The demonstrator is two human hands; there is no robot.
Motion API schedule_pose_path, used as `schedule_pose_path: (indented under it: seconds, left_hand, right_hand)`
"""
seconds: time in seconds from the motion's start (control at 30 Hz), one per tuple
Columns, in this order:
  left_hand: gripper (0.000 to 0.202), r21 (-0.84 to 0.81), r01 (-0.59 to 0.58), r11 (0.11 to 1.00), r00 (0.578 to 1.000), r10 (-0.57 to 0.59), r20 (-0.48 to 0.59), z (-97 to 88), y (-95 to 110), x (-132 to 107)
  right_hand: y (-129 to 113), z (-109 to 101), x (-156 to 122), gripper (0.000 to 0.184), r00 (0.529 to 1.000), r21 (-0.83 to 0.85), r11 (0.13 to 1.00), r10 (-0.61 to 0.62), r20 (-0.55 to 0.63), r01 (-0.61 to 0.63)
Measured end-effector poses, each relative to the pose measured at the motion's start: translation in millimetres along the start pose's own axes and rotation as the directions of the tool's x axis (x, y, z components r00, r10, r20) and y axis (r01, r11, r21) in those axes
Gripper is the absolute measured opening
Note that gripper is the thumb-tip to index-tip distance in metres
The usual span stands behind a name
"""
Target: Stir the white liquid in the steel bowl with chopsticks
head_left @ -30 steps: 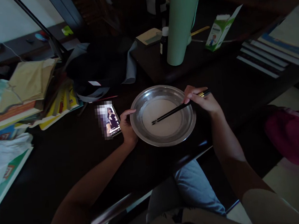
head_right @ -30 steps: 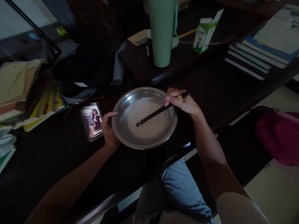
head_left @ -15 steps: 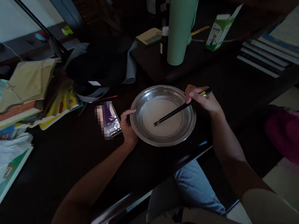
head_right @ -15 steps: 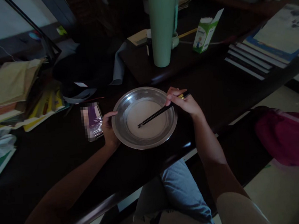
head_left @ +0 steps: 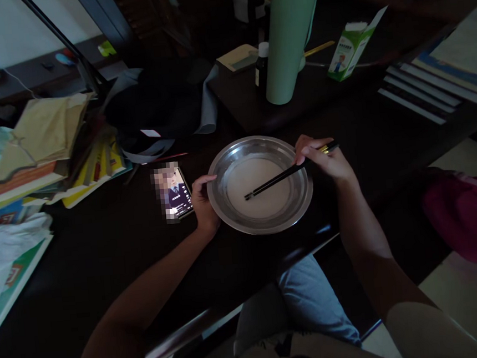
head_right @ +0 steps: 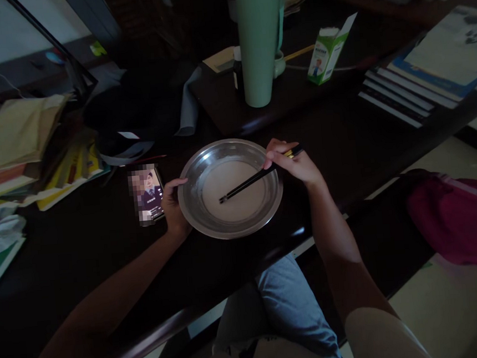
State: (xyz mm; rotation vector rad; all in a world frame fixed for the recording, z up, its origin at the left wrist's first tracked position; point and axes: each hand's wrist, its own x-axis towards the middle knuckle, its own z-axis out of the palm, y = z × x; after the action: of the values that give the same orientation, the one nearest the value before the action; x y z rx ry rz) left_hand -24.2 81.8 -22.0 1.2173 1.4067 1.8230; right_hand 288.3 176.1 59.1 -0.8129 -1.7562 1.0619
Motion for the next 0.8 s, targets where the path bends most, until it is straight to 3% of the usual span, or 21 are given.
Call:
schedule_pose_path:
  seconds: [0.1, 0.33, 0.53, 0.6, 0.67, 0.8]
  left_hand:
    - [0.029, 0.020, -0.018, 1.000, 1.000, 0.018, 0.001, 0.2, 0.0, -0.4]
    - [0.031, 0.015, -0.003, 1.000, 1.000, 0.002, 0.013, -0.2, 1.8, -0.1]
    - [0.031, -0.034, -0.004, 0.999, 1.000, 0.005, 0.023, 1.6, 3.6, -0.3]
    - [0.030, -0.029, -0.001, 1.000, 1.000, 0.002, 0.025, 1.6, 3.9, -0.3]
    - [0.031, -0.010, 0.007, 1.000, 1.000, -0.007, 0.022, 1.0, 3.8, -0.2]
    - [0.029, 0.006, 0.005, 1.000, 1.000, -0.005, 0.021, 0.0, 2.9, 0.1]
  right_hand:
    - [-3.2, 2.4, 1.3, 0.044, 0.999, -0.025, 1.000, 0.014, 0.035, -0.014]
    - [7.8, -2.7, -0.3, 0.051, 0.978, 0.037, 0.999, 0.012, -0.210, -0.004]
    - [-0.7, 0.1, -0.5, 0.048, 0.999, 0.001, 1.000, 0.017, 0.029, -0.017]
    - [-3.6, 2.1, 0.8, 0.047, 0.998, -0.016, 1.000, 0.013, 0.054, -0.012]
    - [-3.1, 2.7, 1.9, 0.048, 1.000, -0.019, 1.000, 0.007, 0.019, -0.007]
    - [5.2, -0.6, 1.4, 0.050, 0.986, 0.000, 1.000, 0.028, -0.164, -0.028]
